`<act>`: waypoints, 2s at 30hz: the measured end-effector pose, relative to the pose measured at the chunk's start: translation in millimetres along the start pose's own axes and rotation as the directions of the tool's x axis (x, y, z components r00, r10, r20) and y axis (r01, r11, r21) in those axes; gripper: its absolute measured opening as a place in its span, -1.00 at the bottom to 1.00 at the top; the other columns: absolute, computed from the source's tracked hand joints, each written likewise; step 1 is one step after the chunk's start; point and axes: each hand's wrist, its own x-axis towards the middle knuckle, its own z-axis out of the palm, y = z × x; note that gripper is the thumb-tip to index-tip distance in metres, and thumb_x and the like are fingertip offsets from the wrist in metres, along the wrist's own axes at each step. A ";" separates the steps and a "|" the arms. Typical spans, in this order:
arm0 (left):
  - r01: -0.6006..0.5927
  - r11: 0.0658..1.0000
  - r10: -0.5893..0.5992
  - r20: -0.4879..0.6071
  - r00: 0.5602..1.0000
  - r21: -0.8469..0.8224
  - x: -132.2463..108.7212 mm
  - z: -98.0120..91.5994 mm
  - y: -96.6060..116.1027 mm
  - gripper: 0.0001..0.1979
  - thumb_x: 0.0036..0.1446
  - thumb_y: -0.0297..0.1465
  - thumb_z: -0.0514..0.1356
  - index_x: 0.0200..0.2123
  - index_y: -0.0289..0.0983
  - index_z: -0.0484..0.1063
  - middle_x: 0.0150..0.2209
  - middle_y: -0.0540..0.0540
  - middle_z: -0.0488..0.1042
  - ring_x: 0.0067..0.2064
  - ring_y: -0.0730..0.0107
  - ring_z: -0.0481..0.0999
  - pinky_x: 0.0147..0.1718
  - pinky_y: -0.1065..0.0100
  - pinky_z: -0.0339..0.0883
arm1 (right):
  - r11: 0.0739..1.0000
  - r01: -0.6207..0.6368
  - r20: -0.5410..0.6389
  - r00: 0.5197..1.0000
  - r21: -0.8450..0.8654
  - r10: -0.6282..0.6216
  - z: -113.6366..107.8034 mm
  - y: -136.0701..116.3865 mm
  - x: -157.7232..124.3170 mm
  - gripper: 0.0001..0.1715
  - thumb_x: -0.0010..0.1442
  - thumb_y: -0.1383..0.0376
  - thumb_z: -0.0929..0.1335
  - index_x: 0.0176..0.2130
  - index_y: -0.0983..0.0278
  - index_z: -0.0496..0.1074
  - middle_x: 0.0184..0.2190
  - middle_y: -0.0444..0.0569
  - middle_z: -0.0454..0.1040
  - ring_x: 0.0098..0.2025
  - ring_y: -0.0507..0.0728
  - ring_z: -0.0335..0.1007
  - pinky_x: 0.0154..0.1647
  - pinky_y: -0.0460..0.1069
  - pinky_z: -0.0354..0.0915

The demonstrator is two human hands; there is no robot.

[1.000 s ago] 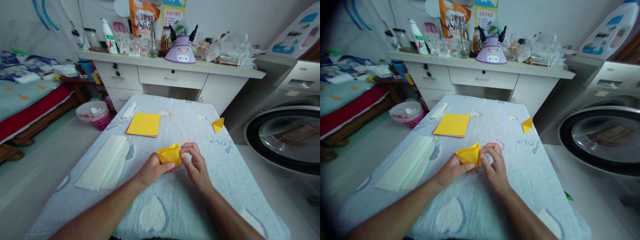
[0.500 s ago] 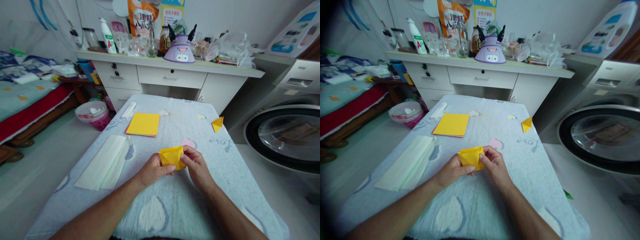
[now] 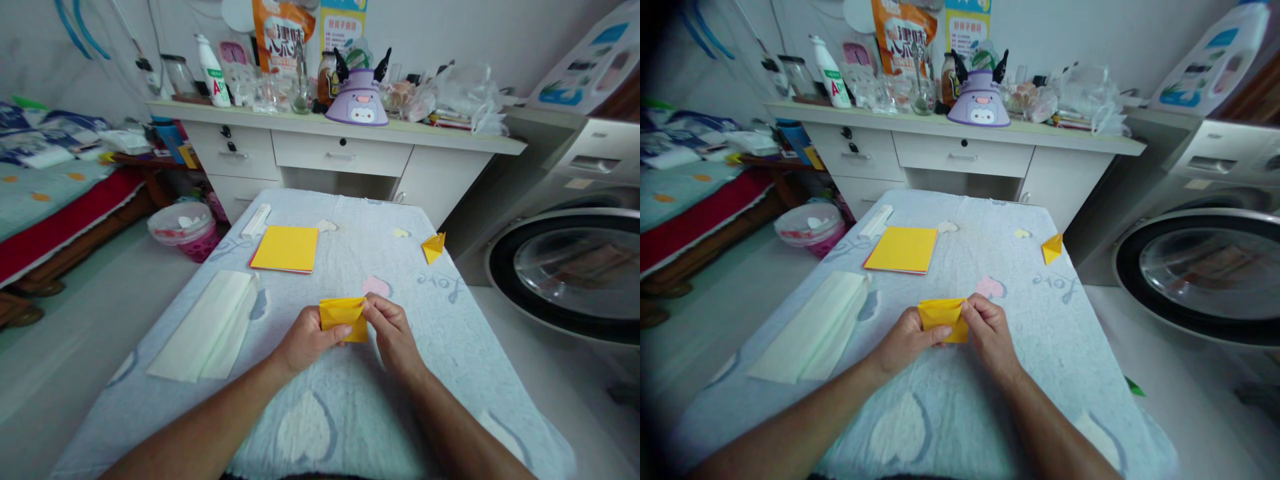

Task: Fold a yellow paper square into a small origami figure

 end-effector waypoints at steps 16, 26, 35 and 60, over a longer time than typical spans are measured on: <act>0.016 1.000 -0.016 -0.040 0.999 0.008 -1.4 0.0 4.6 -0.70 -0.03 -0.35 0.34 -0.21 -0.36 0.53 -0.30 -0.09 0.56 -0.32 0.37 0.48 -0.27 0.35 0.36 | 0.990 -0.003 -0.003 1.000 -0.141 0.003 -1.1 10.4 0.5 -0.68 0.17 0.07 0.40 -0.41 0.25 0.35 -0.51 -0.17 0.26 -0.44 0.01 0.15 -0.42 -0.09 0.15; 0.030 0.999 -0.030 -0.010 0.999 -0.035 -2.1 -0.7 2.6 -0.77 -0.02 -0.37 0.32 -0.27 -0.35 0.52 -0.42 -0.01 0.49 -0.44 0.49 0.38 -0.41 0.43 0.27 | 0.997 -0.024 0.011 1.000 -0.074 0.025 -2.5 12.2 0.3 -0.70 0.20 0.08 0.38 -0.39 0.25 0.38 -0.48 -0.16 0.28 -0.43 0.02 0.16 -0.40 -0.08 0.14; 0.012 0.999 -0.013 -0.043 0.999 -0.040 -1.4 -1.7 1.8 -0.81 -0.05 -0.36 0.32 -0.36 -0.35 0.48 -0.51 0.04 0.41 -0.49 0.52 0.32 -0.48 0.45 0.21 | 0.990 0.008 -0.046 0.999 -0.139 -0.015 -2.6 5.1 2.7 -0.69 0.12 0.06 0.43 -0.36 0.23 0.38 -0.47 -0.16 0.32 -0.42 0.02 0.19 -0.39 -0.08 0.16; 0.031 0.999 -0.031 -0.005 1.000 -0.023 0.4 -2.3 -1.2 -0.65 -0.04 -0.35 0.35 -0.15 -0.33 0.53 -0.23 -0.09 0.57 -0.26 0.33 0.50 -0.22 0.33 0.36 | 0.997 -0.019 -0.040 0.999 -0.076 0.016 -6.6 2.1 1.9 -0.70 0.20 0.08 0.37 -0.40 0.24 0.42 -0.51 -0.17 0.31 -0.43 0.05 0.17 -0.37 -0.06 0.13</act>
